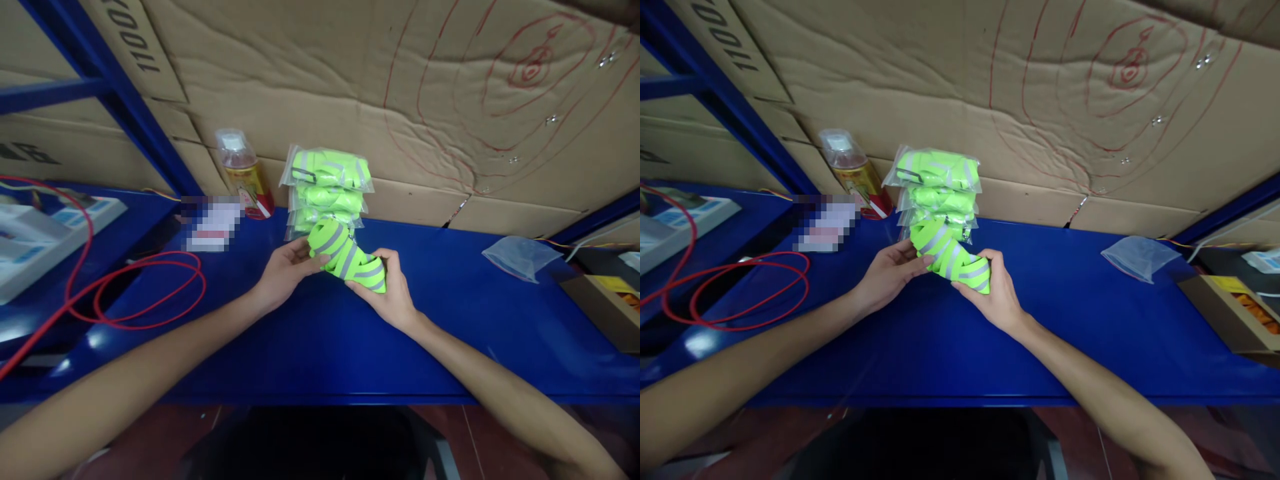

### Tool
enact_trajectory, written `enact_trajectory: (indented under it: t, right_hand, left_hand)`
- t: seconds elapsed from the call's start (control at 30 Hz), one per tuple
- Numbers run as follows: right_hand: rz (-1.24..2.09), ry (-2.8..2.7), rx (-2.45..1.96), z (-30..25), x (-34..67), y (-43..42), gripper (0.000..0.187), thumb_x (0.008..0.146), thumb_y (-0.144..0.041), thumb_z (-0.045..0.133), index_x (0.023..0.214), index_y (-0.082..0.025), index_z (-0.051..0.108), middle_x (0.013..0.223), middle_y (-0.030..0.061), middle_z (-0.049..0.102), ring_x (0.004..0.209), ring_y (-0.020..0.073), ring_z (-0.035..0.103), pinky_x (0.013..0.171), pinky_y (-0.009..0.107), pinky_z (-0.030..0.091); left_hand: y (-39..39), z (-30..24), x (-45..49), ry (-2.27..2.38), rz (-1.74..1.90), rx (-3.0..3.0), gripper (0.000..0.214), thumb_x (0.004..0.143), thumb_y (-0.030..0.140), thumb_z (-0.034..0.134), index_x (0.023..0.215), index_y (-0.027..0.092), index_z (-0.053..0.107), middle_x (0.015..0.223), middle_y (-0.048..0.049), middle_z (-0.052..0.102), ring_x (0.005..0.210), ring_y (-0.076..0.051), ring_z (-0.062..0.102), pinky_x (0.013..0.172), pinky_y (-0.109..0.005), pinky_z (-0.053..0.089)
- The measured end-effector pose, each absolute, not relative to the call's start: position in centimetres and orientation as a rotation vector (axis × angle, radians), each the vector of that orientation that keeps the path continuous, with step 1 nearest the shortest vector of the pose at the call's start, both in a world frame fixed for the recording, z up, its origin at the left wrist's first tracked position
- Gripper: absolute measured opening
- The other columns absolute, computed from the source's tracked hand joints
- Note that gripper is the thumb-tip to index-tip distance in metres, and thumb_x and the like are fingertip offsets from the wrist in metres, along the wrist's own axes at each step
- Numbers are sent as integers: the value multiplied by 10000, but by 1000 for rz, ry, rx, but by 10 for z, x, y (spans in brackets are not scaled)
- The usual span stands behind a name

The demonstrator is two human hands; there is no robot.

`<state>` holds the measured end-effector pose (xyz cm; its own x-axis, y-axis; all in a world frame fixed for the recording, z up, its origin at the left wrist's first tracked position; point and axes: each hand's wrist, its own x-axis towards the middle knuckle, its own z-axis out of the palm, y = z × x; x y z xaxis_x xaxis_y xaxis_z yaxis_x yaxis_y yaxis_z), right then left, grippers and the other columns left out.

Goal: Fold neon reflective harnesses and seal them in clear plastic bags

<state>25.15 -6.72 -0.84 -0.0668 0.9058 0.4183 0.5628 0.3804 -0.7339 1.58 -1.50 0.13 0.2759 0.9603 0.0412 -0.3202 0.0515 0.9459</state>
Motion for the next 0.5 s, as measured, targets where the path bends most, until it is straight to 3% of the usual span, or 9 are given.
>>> enact_trajectory:
  t: [0.2,0.33,0.4,0.5]
  right_hand:
    - [731,-1831,-1215,-6,247,-72,609,941,-461,726,1421,-268,403,1188,85,672,939,270,701,801,417,590]
    - [1076,-1667,-1123,-5,249,-66,849,862,-416,815,1553,-249,350,1169,81,737,966,281,752,866,437,635]
    - [1214,-1635,-1047,-4,251,-63,885,801,-419,871,1533,-230,411,1170,86,764,999,290,765,893,441,643]
    - [1132,-1712,-1017,-5,250,-64,720,780,-411,893,1407,-220,594,1260,96,770,1113,305,753,983,443,612]
  left_hand:
    - [-14,0,15,735,1146,1137,501,746,379,963,1165,157,801,1170,-113,815,1112,-292,761,1034,-432,598]
    - [-12,-2,13,693,1183,1264,486,749,363,963,1166,177,797,1197,-104,805,1117,-282,756,1034,-431,597]
    - [-12,0,12,675,1173,1312,462,759,344,956,1158,176,795,1191,-106,805,1118,-284,755,1036,-445,601]
    - [-15,4,13,661,1178,1275,460,747,306,962,1157,186,793,1199,-104,807,1127,-286,755,1059,-459,594]
